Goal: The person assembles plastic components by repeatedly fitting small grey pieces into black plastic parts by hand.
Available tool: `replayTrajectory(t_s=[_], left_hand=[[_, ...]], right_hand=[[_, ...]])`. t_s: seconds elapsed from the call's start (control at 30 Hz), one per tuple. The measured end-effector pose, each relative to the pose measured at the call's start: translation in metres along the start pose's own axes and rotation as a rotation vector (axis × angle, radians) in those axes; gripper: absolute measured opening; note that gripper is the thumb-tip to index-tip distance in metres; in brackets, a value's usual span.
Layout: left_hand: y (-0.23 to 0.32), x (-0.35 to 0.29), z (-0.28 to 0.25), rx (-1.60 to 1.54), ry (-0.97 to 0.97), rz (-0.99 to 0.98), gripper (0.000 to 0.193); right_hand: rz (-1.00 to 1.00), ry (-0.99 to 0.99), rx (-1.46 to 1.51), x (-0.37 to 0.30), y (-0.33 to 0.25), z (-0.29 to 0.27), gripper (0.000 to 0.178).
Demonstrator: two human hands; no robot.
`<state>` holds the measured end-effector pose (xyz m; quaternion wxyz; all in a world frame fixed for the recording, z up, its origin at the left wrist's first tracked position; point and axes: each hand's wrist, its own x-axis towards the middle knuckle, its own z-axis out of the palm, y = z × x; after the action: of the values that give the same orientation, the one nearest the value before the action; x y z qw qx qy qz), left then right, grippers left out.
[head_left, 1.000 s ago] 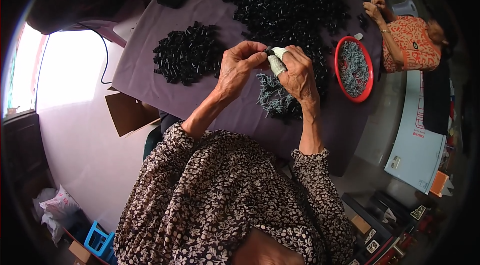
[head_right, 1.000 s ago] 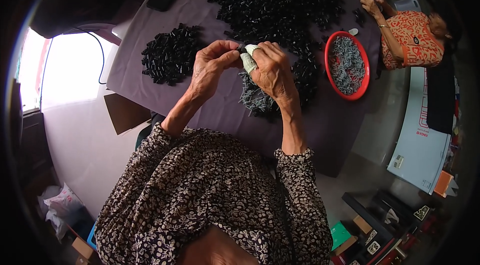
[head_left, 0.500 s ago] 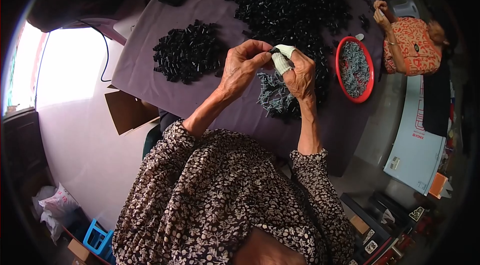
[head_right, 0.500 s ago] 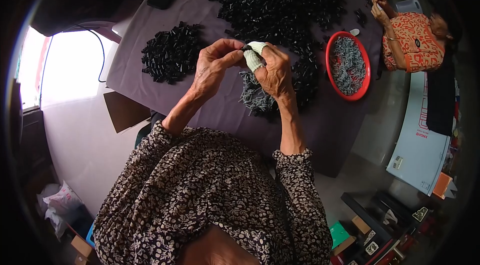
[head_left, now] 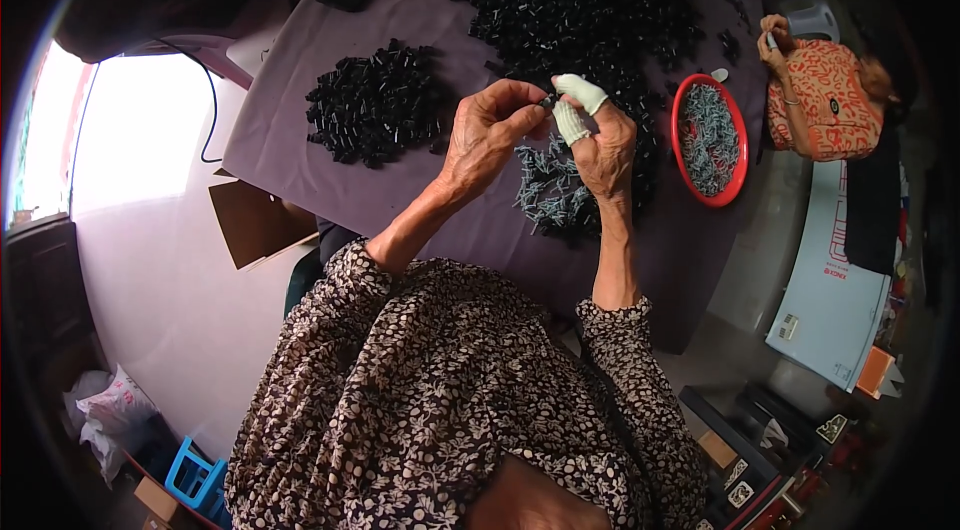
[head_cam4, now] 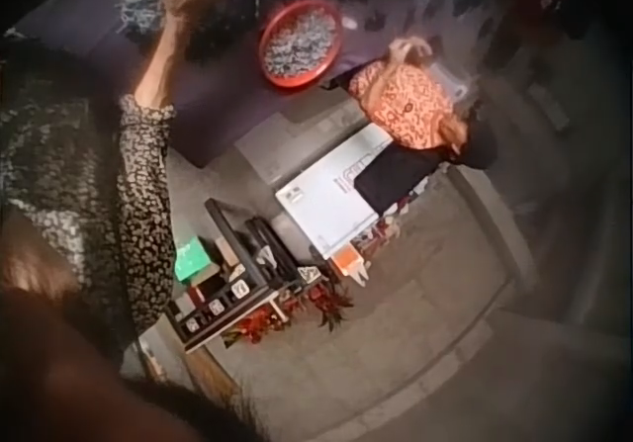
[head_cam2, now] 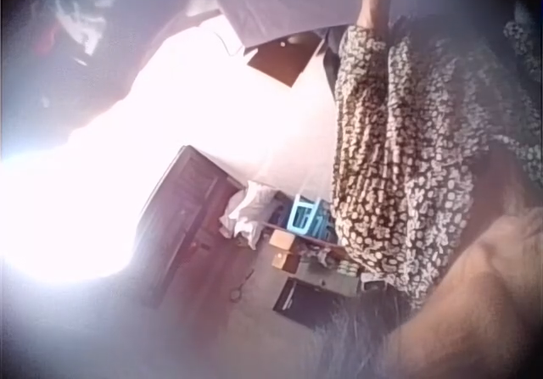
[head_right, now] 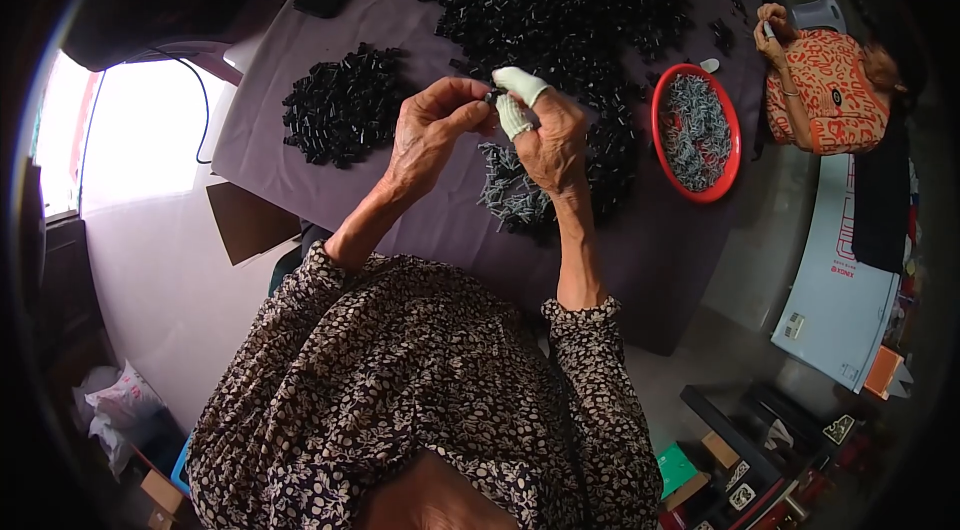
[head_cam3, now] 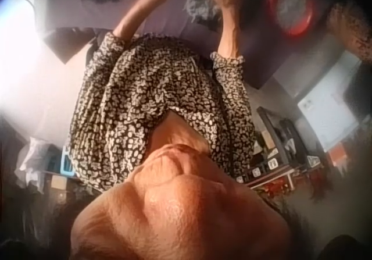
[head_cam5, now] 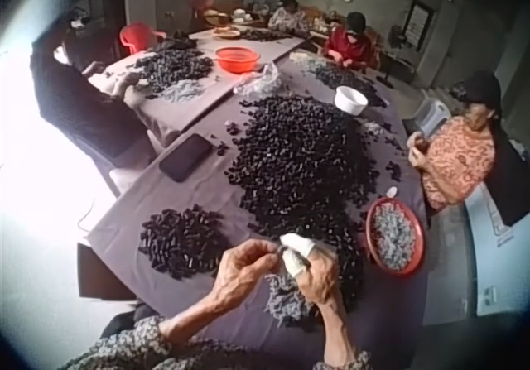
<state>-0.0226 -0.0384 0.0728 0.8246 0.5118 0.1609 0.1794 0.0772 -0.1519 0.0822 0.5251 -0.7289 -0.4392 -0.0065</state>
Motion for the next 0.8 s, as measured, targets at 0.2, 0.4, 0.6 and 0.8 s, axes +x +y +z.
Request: replayTrajectory(t_s=[0.2, 0.4, 0.6, 0.8], left_hand=[[0.005, 0.0, 0.0, -0.029, -0.003, -0.067, 0.013], [0.004, 0.001, -0.004, -0.058, -0.017, -0.118, 0.013], [-0.001, 0.001, -0.005, -0.222, 0.016, -0.199, 0.01], [0.001, -0.003, 0.003, -0.187, -0.04, -0.097, 0.01]], right_hand=[[-0.337, -0.142, -0.301, 0.003, -0.009, -0.004, 0.038], [-0.356, -0.181, -0.314, -0.002, -0.011, -0.002, 0.034], [0.084, -0.029, 0.157, -0.008, -0.008, 0.002, 0.015], [0.366, 0.097, 0.982, -0.007, 0.009, 0.013, 0.022]])
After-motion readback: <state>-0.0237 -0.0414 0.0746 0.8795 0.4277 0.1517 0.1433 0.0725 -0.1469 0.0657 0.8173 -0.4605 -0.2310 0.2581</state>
